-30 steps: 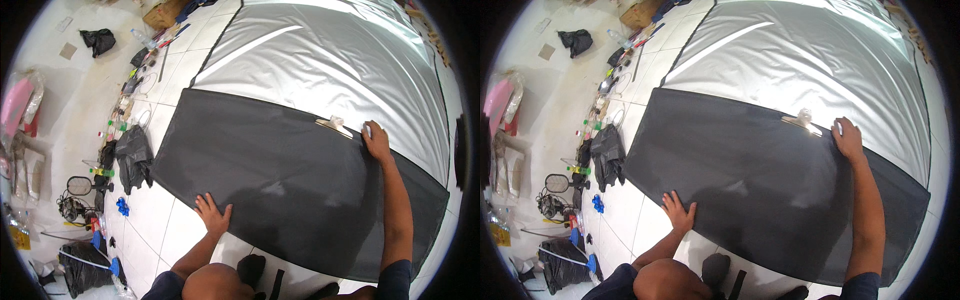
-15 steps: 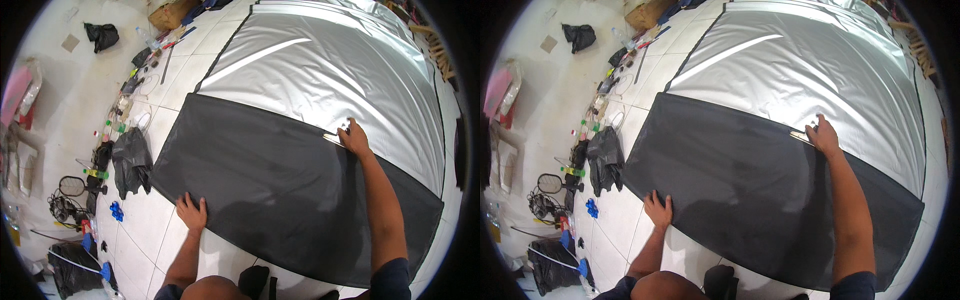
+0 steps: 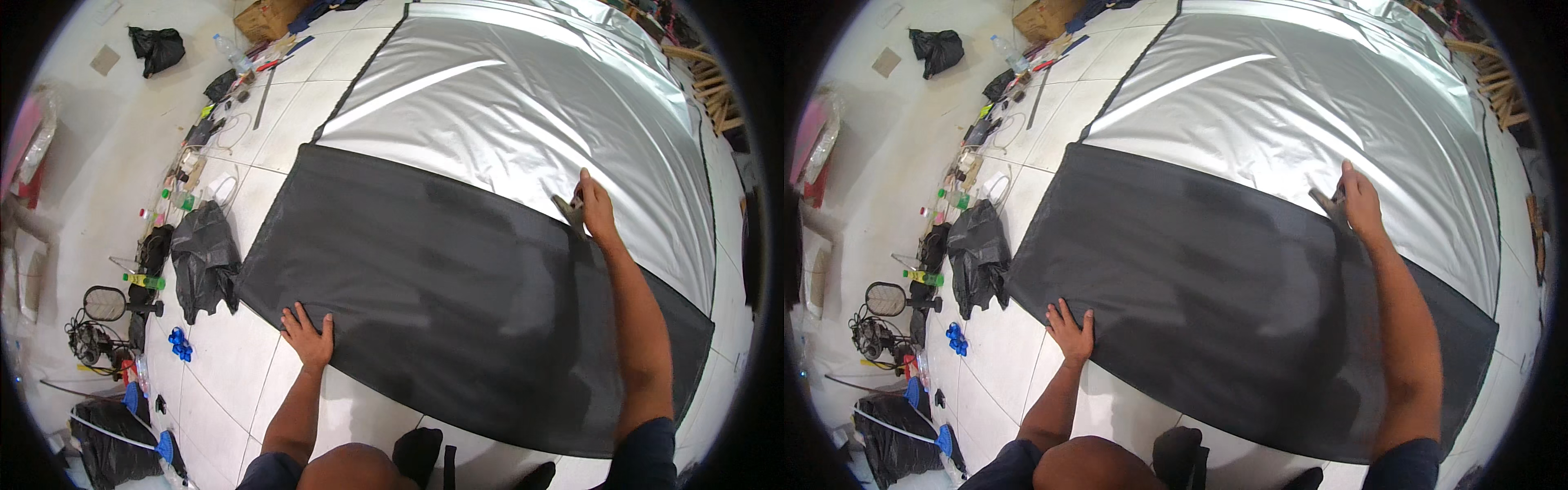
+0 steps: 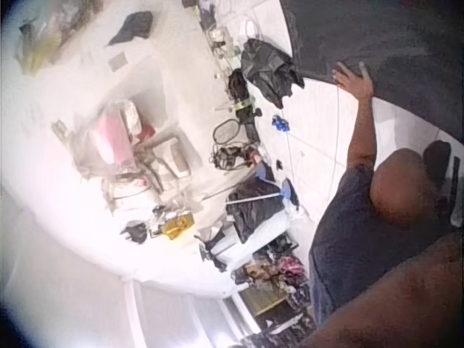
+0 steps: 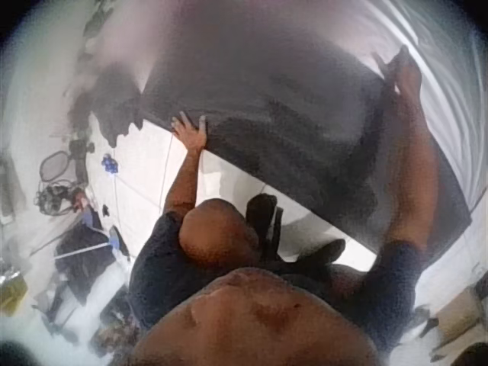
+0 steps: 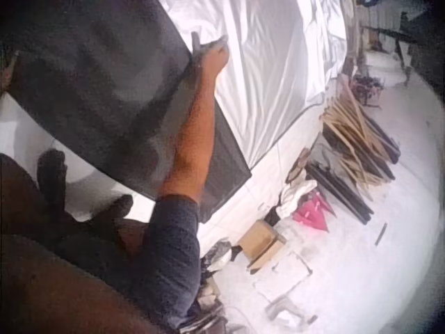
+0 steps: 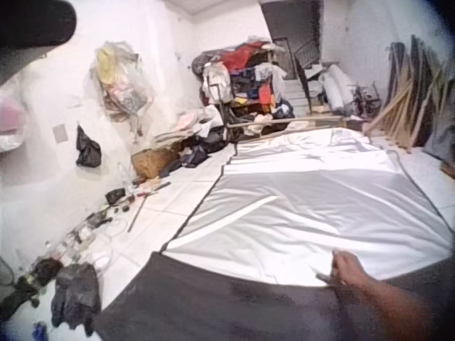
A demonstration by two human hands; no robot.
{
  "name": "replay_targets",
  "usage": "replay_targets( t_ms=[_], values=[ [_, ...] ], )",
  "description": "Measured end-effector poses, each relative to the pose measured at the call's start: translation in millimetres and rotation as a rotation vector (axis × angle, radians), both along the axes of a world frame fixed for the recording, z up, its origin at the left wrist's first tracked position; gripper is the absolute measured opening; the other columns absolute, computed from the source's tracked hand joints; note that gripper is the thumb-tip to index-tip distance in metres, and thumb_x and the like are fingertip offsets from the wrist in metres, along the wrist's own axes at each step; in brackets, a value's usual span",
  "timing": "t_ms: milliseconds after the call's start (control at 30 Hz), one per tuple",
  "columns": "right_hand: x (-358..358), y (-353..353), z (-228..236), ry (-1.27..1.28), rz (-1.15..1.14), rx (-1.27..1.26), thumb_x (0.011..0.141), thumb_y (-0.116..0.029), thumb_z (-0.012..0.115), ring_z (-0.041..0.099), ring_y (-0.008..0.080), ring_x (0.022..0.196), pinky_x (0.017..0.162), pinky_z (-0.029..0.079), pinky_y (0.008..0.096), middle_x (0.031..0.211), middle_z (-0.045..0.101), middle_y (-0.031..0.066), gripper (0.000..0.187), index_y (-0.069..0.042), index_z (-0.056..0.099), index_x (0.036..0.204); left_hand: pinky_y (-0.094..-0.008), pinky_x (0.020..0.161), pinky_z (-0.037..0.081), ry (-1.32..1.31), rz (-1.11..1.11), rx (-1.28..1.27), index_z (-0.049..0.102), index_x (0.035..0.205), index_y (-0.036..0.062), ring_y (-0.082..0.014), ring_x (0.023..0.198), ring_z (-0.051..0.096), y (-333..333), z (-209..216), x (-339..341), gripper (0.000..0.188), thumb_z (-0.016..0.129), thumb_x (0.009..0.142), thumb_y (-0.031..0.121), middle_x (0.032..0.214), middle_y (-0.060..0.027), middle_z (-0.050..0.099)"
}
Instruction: The person aligns and smooths layers of a silver and black softbox reflector on a tiled floor, using a wooden clip to secure the edges together.
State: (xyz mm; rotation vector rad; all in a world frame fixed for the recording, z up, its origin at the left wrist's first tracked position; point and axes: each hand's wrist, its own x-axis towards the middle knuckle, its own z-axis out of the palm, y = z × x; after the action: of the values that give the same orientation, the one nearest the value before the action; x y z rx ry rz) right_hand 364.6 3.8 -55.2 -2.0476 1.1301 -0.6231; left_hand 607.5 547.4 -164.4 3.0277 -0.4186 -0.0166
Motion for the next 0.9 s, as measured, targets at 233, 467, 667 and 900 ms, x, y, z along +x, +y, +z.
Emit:
replay_targets(
  t_ms=[233, 467, 667, 900],
  values=[
    [-245.5, 139.9, 77.9, 0.584, 0.095, 0.343, 0.096, -0.041, 0.048, 0.052, 0.0232, 0.076, 0.070, 0.044, 0.0383, 0.086, 0.054, 0.0138, 0.040, -0.001, 0.047, 0.097, -0.0410, 0.103, 0.032, -0.029, 0.329, -0.666, 0.040, 0.133, -0.0058, -0.0375, 0.125, 0.038, 33.2, 6.6, -1.7, 0.064, 0.064, 0.087, 0.031, 0.137, -0.0294, 0.035],
    [-485.1, 303.0, 5.7, 0.355, -0.657, 0.552, 0.092, -0.049, 0.053, 0.059, 0.0253, 0.095, 0.082, 0.045, 0.0346, 0.105, 0.061, 0.0208, 0.068, 0.008, 0.042, 0.128, -0.0336, 0.061, 0.047, 0.616, 0.806, -1.019, 0.055, 0.112, -0.0062, -0.0214, 0.075, 0.053, 48.4, 16.9, 25.7, 0.054, 0.073, 0.078, 0.033, 0.102, -0.0167, 0.056],
    [-433.5, 364.4, 6.9, 0.063, -0.885, 0.611, 0.092, -0.046, 0.053, 0.058, 0.0244, 0.097, 0.084, 0.044, 0.0342, 0.106, 0.060, 0.0190, 0.063, 0.006, 0.044, 0.126, -0.0360, 0.069, 0.052, 0.895, 0.672, -1.303, 0.057, 0.112, 0.0006, -0.0249, 0.082, 0.062, 75.6, 14.0, 56.5, 0.038, 0.069, 0.082, 0.020, 0.106, -0.0125, 0.062],
    [-429.3, 419.3, 57.0, -0.132, -1.029, 0.579, 0.093, -0.042, 0.054, 0.057, 0.0235, 0.099, 0.086, 0.042, 0.0337, 0.107, 0.060, 0.0168, 0.057, 0.005, 0.047, 0.124, -0.0421, 0.100, 0.039, 0.939, 0.633, -1.457, 0.053, 0.121, 0.0021, -0.0285, 0.114, 0.051, 50.3, -6.2, 28.6, 0.045, 0.066, 0.081, 0.017, 0.124, -0.0105, 0.056]
  ],
)
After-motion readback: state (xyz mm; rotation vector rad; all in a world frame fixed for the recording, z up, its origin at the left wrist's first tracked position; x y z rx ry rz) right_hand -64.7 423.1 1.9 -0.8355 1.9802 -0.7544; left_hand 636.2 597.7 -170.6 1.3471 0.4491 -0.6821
